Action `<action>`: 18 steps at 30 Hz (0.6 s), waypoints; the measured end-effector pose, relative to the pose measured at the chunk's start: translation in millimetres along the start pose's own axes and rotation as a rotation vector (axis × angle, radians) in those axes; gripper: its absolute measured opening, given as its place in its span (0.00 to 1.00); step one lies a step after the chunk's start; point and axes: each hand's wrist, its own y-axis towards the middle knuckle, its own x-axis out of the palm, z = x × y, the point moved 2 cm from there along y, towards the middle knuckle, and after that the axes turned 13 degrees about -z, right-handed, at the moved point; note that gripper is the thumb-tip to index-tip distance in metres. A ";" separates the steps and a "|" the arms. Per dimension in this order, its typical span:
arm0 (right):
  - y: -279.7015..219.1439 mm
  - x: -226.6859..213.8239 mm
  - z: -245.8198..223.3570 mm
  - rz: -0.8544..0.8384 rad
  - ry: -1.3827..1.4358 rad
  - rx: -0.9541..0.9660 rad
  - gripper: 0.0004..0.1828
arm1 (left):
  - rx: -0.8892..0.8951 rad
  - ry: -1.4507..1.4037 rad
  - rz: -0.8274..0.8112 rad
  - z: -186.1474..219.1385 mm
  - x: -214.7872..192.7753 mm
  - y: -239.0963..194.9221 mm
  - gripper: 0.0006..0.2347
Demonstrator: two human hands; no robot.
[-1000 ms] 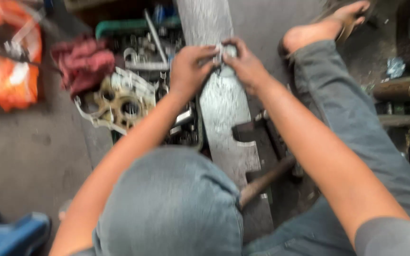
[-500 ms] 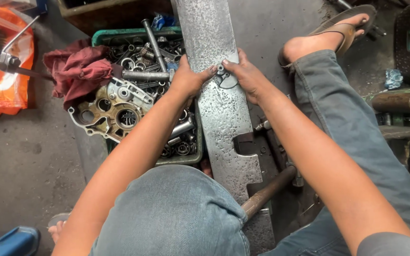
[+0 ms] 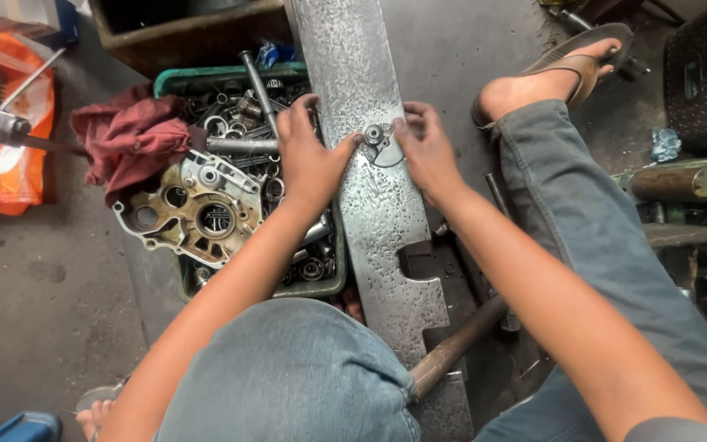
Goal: The person sits on the floor at a low metal bench and fits metal bushings into an engine casing, tapping them into place with a hammer. They pick parts from a bin of assorted hardware, press bushings into a cylindrical part by hand, and set finished pieces on the bench.
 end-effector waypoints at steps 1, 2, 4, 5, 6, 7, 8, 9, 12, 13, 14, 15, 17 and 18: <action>-10.2 -0.8 -3.6 0.125 -0.241 -0.100 0.23 | 0.142 0.284 0.131 8.4 -5.3 -15.1 0.31; -18.1 0.6 -29.1 0.116 -0.247 -0.094 0.23 | 0.132 0.278 0.135 9.7 -6.1 -17.1 0.31; -30.4 7.8 -84.7 0.102 -0.645 -0.128 0.13 | 0.239 0.292 0.026 15.7 -9.7 -18.9 0.15; -22.6 5.3 -91.7 0.098 -0.647 -0.130 0.13 | 0.237 0.292 0.031 14.7 -8.0 -11.6 0.15; -14.0 4.4 -95.8 -0.049 -0.588 -0.025 0.13 | 0.110 0.079 -0.116 10.4 -3.9 -3.0 0.11; -8.3 3.0 -98.5 -0.193 -0.526 0.087 0.12 | -0.018 -0.138 -0.269 6.3 3.1 3.3 0.09; -3.5 3.6 -100.0 -0.195 -0.528 0.091 0.12 | -0.021 -0.142 -0.269 0.5 7.4 6.0 0.09; 2.9 4.8 -101.4 -0.254 -0.451 0.183 0.12 | -0.125 -0.308 -0.325 -6.3 11.6 10.7 0.09; 24.6 3.3 -99.7 -0.340 -0.382 0.305 0.10 | -0.256 -0.536 -0.401 -12.3 13.1 21.6 0.10; 30.3 2.4 -94.8 -0.368 -0.386 0.347 0.10 | -0.292 -0.600 -0.427 -14.2 13.9 22.1 0.11; 33.3 1.7 -95.9 -0.370 -0.389 0.353 0.10 | -0.296 -0.606 -0.427 -8.7 9.9 20.2 0.11; 35.4 1.3 -95.4 -0.391 -0.397 0.383 0.09 | -0.308 -0.622 -0.450 -3.7 6.9 17.6 0.11; 39.3 -0.4 -92.8 -0.412 -0.405 0.418 0.08 | -0.322 -0.641 -0.473 -3.0 7.5 18.1 0.11; 40.9 -1.5 -90.6 -0.424 -0.404 0.427 0.07 | -0.310 -0.657 -0.473 -7.0 11.3 20.9 0.11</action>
